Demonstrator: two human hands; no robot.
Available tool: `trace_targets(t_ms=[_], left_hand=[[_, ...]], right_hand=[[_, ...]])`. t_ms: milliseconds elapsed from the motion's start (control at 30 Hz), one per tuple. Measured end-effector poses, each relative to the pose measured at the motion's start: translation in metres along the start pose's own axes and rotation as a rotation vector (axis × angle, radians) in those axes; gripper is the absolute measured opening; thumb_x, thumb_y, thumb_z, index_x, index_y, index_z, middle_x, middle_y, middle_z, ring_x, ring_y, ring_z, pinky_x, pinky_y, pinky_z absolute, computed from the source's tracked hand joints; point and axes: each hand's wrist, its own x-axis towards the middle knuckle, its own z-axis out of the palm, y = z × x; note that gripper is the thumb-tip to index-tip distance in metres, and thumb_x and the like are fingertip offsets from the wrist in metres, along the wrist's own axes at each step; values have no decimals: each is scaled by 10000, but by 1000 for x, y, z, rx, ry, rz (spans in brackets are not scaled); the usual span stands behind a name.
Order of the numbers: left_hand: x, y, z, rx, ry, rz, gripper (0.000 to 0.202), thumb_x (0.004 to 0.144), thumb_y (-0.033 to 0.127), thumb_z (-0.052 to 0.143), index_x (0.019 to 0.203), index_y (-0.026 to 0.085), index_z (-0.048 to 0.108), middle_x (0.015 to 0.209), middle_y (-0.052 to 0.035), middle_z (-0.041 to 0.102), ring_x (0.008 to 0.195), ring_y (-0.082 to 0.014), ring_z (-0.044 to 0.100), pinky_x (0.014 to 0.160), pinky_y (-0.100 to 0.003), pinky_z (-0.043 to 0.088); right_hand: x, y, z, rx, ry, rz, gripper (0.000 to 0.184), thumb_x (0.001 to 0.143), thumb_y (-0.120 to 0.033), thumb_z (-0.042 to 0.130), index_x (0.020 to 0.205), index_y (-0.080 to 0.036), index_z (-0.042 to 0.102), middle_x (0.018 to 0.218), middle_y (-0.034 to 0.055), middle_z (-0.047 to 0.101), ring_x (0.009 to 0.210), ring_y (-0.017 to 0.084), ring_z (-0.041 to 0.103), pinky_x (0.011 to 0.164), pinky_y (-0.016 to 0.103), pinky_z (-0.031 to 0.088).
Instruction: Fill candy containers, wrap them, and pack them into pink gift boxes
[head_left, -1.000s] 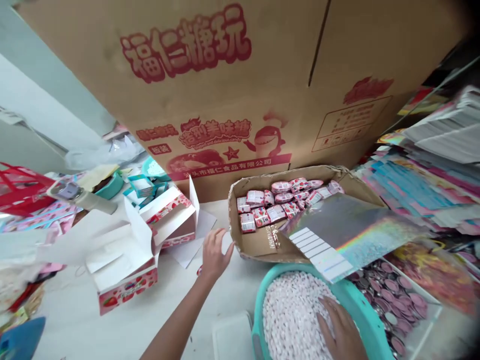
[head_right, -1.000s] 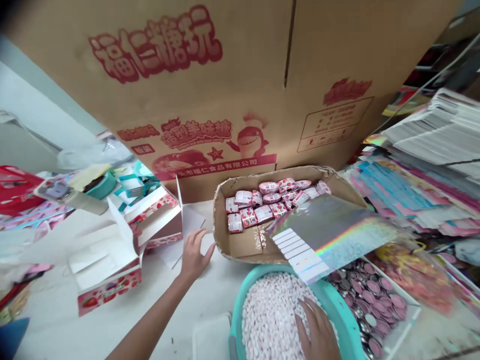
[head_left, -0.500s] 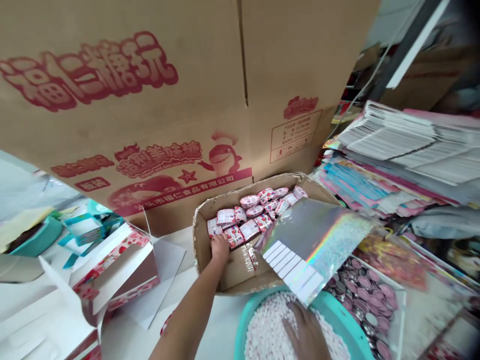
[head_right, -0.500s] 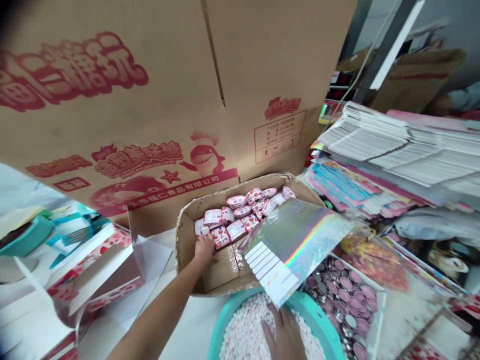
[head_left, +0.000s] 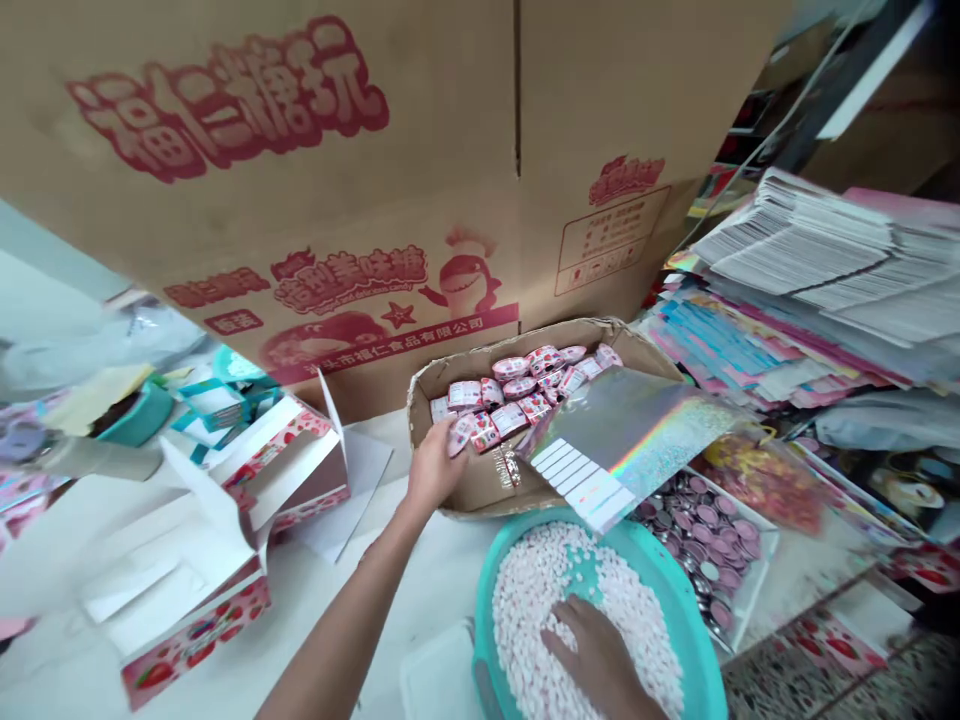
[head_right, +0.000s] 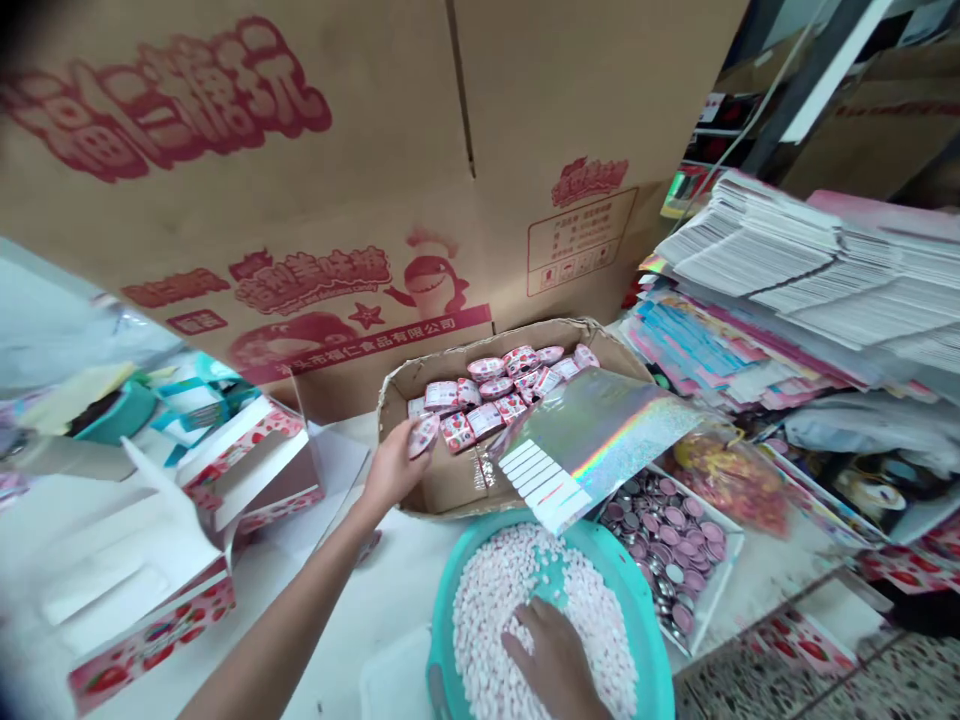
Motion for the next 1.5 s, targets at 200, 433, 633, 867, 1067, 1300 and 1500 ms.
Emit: trace_targets(t_ms=[200,433,633,867,1067,1300,1500], left_hand=[[-126,48,-22,-1107,-37,-331,512,710,331,673,1173,230,478,1134,-72,620,980,-214,613,806,-318,512],[-232,65,12,-1526,66,-691,506,566,251,770,1025,208,562,976,-22,669,844,-154,636,766,-251,494],[-283,70,40,-1471,94,-759,564,611,307,769,1109,179,538,1069,-77,655,947,-189,631,839,-285,484],[-317,73,74,-973,128,-499,443,676,315,716,1034,202,481,962,-18,638,867,-173,627,802,-305,488],[-333,92,90,-516,15,-202,417,783,170,571,1189,227,495,1198,-72,587,1121,-221,535,970,-390,416],[-322,125,100,-376,40,-93,491,744,66,540,1209,221,509,1179,-68,594,1099,-224,522,952,-400,424],[-311,130,97,-399,35,-67,506,721,32,523,1187,229,524,1157,-55,606,1071,-215,537,923,-381,437]], right_hand=[[-2,-3,-9,211,-260,169,360,799,-527,511,853,-225,700,895,84,710,887,284,650,800,397,473],[0,-20,-46,934,-343,653,450,743,-617,534,649,-180,588,478,-10,523,408,123,458,422,250,358],[-7,-25,-81,1421,-413,1052,315,844,-457,490,1001,-194,563,526,-47,521,325,62,379,330,172,266],[-7,-24,-104,1853,-405,1154,203,908,-300,377,775,-196,489,524,-37,491,334,57,373,298,141,251],[-5,-43,-128,1923,-187,1050,191,845,-275,469,672,-203,435,523,-42,491,367,52,391,316,132,276],[-12,-78,-129,1527,242,816,223,778,-390,535,674,-205,466,511,-61,503,374,66,389,355,192,290],[-19,-84,-120,1215,342,615,297,763,-473,537,653,-200,500,563,-39,549,483,110,496,518,261,412]])
